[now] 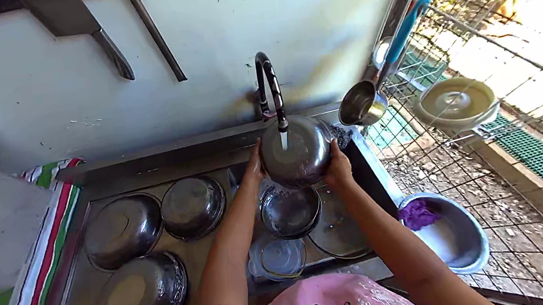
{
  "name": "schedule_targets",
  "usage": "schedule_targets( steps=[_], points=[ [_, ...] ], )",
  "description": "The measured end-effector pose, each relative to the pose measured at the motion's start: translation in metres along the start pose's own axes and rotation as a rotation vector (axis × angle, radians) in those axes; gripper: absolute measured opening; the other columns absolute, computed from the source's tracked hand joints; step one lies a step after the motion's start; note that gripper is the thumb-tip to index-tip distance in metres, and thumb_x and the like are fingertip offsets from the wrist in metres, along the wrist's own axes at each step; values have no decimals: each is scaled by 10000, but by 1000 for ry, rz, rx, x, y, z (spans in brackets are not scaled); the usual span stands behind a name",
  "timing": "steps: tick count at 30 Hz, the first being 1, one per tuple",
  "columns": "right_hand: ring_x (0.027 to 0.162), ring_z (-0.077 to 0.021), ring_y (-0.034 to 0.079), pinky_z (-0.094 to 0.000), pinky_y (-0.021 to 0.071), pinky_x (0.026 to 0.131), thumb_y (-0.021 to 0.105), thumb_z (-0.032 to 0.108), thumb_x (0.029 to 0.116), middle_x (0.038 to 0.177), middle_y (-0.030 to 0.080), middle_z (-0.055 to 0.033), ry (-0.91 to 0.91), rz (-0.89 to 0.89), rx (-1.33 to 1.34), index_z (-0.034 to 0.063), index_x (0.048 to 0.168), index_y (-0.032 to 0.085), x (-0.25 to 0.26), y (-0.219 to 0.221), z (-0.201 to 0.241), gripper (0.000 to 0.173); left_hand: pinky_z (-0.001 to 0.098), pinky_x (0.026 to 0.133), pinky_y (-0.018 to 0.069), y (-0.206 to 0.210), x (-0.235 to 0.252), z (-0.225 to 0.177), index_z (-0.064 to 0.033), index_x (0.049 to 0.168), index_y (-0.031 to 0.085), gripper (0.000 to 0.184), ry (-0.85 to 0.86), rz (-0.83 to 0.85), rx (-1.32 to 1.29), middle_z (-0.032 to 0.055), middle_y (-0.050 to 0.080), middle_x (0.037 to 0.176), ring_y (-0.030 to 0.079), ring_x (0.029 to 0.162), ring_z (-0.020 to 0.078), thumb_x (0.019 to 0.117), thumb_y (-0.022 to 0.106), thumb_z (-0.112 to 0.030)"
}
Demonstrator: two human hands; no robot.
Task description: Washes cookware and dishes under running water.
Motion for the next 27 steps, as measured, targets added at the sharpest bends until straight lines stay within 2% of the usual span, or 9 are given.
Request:
schedule_targets(
  steps=[2, 5, 7, 9, 12, 16, 20, 24, 27],
  points=[
    [1083, -254, 674, -464, 576, 919, 344, 463, 1111, 1216, 665, -172, 118, -11, -12, 20, 1360, 537, 12, -19, -29, 544, 506, 924, 537, -9, 2, -3, -98, 1361, 578, 627, 6, -40, -84, 154, 652, 1257, 636, 1117, 288, 1018, 459, -609],
    [961, -298, 687, -460, 588, 826, 270, 434, 1130, 1169, 658, -241, 332, 99, -427, -57, 1377, 499, 3, -43, -84, 595, 512, 997, 491, -25, -15, -33, -2, 1380, 552, 412, 180, -104, 64, 217, 610, 1308, 598, 1174, 303, 1075, 506, -275],
    [1047, -300, 690, -424, 556, 945, 349, 230, 1131, 1206, 665, -264, 326, 518, -914, -110, 1370, 513, -22, -39, -113, 448, 463, 1005, 473, -36, -38, -62, 54, 1341, 563, 337, 325, -98, 252, 234, 608, 1285, 591, 1157, 272, 1082, 476, -142],
    [1260, -407, 607, -560, 428, 1123, 600, 222, 1042, 1331, 629, -288, 201, 1068, -1461, -56, 1395, 572, -55, -34, -134, 450, 445, 1071, 438, -55, -71, -87, 61, 1328, 591, 316, 463, -106, 405, 233, 610, 1327, 575, 1238, 272, 1068, 466, -69],
    [1227, -516, 588, -720, 414, 1034, 641, 193, 1000, 1262, 662, -290, 93, 1416, -1971, 49, 1286, 692, -81, -35, -146, 325, 414, 1129, 404, -126, -128, -97, 20, 1380, 586, 350, 555, -238, 440, 185, 585, 1418, 541, 1325, 241, 1072, 446, -65],
    [1185, -523, 614, -717, 419, 1033, 562, 143, 1039, 1206, 681, -311, -78, 1358, -1864, -2, 1238, 708, -64, 15, -108, 286, 448, 1094, 432, -286, -223, -63, -103, 1482, 520, 410, 456, -608, 249, 105, 534, 1495, 529, 1331, 211, 1099, 423, -211],
    [1175, -448, 624, -586, 436, 1077, 591, 65, 1015, 1217, 659, -323, -55, 1222, -1563, -116, 1225, 654, -28, 70, -77, 285, 499, 1014, 475, -423, -301, 35, -156, 1525, 448, 440, 245, -936, -82, 139, 546, 1452, 567, 1258, 259, 1107, 396, -285],
    [1132, -413, 627, -566, 453, 1037, 510, 201, 1089, 1192, 654, -318, 68, 800, -1422, -102, 1229, 646, 13, 88, -58, 361, 531, 1115, 386, -471, -327, 104, -69, 1552, 379, 496, 150, -1076, -83, 191, 440, 1543, 458, 1390, 300, 1115, 371, -303],
    [1108, -444, 625, -621, 439, 1006, 532, 244, 1084, 1162, 660, -323, -5, 695, -1411, -85, 1209, 663, 24, 95, -42, 376, 562, 1167, 321, -481, -329, 118, 1, 1498, 464, 602, 131, -1205, 123, 257, 438, 1538, 404, 1441, 377, 1040, 577, -374]
  ],
)
Point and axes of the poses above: each hand's wrist, its own x-axis towards the middle knuckle, its own y-axis out of the palm, z = x × y, the point moved 7 cm from there along x, towards the middle knuckle
